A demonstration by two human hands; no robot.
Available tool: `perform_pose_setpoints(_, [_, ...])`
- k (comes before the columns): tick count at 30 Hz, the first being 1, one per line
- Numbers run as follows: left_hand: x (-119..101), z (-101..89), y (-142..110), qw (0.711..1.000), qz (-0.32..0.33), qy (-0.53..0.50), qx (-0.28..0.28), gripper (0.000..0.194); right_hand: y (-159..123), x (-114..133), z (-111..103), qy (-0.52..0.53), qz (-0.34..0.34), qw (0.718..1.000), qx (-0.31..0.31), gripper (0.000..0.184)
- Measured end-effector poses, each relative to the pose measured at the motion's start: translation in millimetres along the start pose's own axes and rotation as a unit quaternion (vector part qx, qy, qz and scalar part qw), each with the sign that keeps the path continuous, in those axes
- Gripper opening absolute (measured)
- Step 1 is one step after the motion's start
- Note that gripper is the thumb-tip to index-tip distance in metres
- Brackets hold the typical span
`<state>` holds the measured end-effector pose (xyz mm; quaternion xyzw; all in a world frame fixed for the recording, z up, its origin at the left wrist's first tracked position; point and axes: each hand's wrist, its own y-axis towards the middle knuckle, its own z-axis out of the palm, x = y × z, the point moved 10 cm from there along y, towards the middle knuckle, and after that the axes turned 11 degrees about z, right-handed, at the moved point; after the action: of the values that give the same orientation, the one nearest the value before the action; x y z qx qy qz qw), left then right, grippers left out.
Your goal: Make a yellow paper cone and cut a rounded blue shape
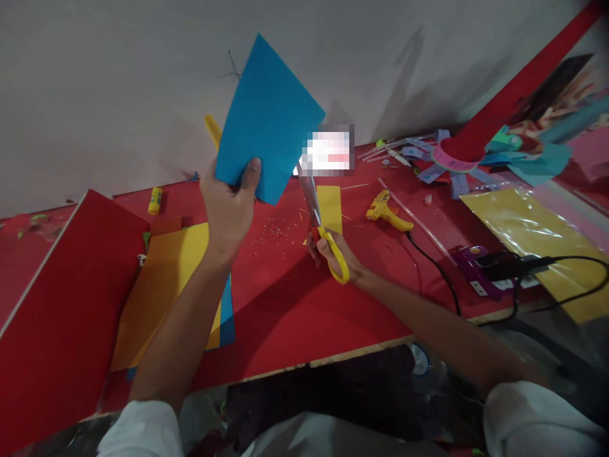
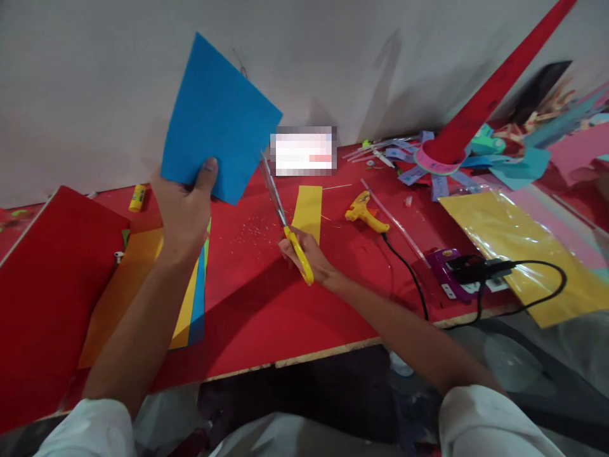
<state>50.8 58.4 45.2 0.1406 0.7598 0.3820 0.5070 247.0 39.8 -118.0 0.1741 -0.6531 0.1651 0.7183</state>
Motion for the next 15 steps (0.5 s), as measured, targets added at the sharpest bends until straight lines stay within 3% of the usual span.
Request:
perform_pose_setpoints(7, [6,17.5,-6,0.998,-0.019,-0.005,0.061,0.049,2,7,-4,-0.011,0.012,0.999,-0.029,0.066])
perform_pose_setpoints(15, [13,28.0,-8,0.992,-0.046,-0.092,0.072,0.060,1,8,-8,-0.019,0.013,0.998,-0.051,0.067])
